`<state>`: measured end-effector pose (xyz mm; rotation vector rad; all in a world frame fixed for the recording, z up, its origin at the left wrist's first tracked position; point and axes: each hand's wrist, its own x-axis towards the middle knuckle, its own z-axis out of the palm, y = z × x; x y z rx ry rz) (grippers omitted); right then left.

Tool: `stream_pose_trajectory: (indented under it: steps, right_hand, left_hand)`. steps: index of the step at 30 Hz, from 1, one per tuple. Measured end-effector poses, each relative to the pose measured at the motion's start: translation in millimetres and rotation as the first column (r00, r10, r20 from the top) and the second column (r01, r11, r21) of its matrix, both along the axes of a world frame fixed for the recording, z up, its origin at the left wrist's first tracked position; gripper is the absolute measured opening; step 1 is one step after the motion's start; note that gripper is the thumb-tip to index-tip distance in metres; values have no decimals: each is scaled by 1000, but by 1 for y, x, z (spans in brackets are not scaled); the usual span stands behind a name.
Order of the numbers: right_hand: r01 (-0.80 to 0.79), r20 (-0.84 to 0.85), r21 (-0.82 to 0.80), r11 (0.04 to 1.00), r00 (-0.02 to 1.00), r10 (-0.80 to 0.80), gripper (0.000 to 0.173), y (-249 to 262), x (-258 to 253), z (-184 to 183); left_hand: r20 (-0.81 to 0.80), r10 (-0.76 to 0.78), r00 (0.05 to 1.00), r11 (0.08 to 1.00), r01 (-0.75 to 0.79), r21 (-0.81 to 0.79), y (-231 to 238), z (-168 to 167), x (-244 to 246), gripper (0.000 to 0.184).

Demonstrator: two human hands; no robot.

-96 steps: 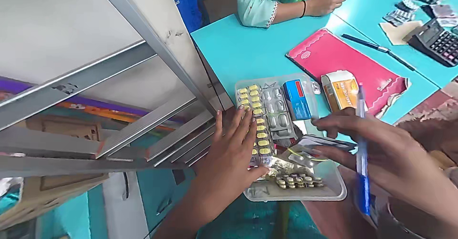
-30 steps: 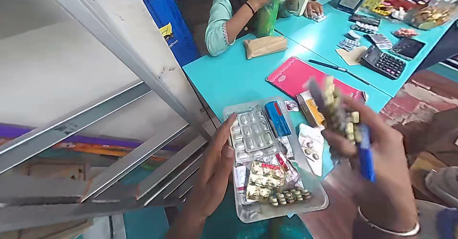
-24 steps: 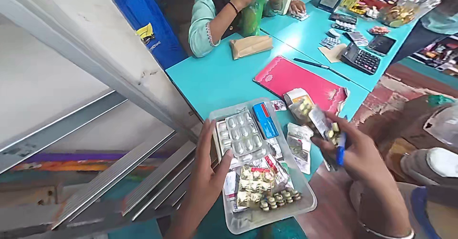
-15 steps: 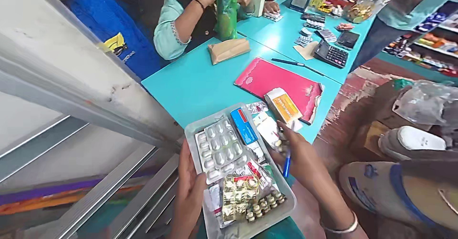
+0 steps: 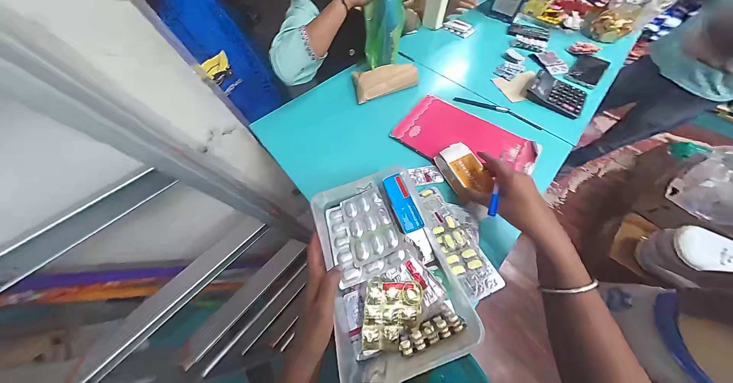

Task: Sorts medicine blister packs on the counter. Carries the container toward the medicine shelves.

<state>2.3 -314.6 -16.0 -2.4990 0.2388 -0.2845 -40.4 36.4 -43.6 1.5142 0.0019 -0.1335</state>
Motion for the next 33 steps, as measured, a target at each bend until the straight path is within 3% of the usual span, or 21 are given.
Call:
stream_pose_trajectory:
  steps: [3,7,10,12,15,17,19,22,25,29,31,33]
  right_hand:
    - [-62,108,5,998,992,61,68,-5,27,17]
    - [-105,88,-101,989,990,114,67,3,64,21]
    - [-268,143,-145,952,947,288,63,33,52,42]
    - [-490,168,-137,861,845,508,61,66,31,48]
    - [-797,30,-228,560,569,822,62,111,9,36]
    - [-828,-140,-379,414,493,859,71,130,5,30]
    - [-830,-271,-443,339,484,832,73,136,10,32]
    - [-836,-239,-499,228,385,891,46,128,27,44]
    - [-768,24,-569,293,341,940,30,122,32,58]
    - [-632,318,-511,583,491,811,23,109,18,73]
    - [-544,459,-302,783,637,619,27,96,4,77]
    - [-484,548,122,866,760,348,28,84,-4,68]
  left_hand:
    - [24,-34,999,999,34,-40,1,-3,1,75]
    - [-11,-43,999,998,42,-40,4,-1,0,75]
    - [-40,-41,998,999,39,-36,2,-1,0,74]
    - [-41,-40,998,999,39,-32,2,-2,0,72]
    - [-25,-53,998,999,53,4,3,-6,0,72]
    - [-9,-58,998,998,58,27,3,-9,2,71]
    - [8,-66,998,998,66,21,4,-11,3,72]
    - [21,-83,996,997,82,13,5,-10,2,71]
    - [42,-94,995,995,93,24,9,-8,2,71]
    - [165,-67,984,997,61,40,18,-11,6,76]
    - [222,-33,974,998,21,57,22,-4,8,73]
    - [312,7,950,997,-29,66,24,2,12,64]
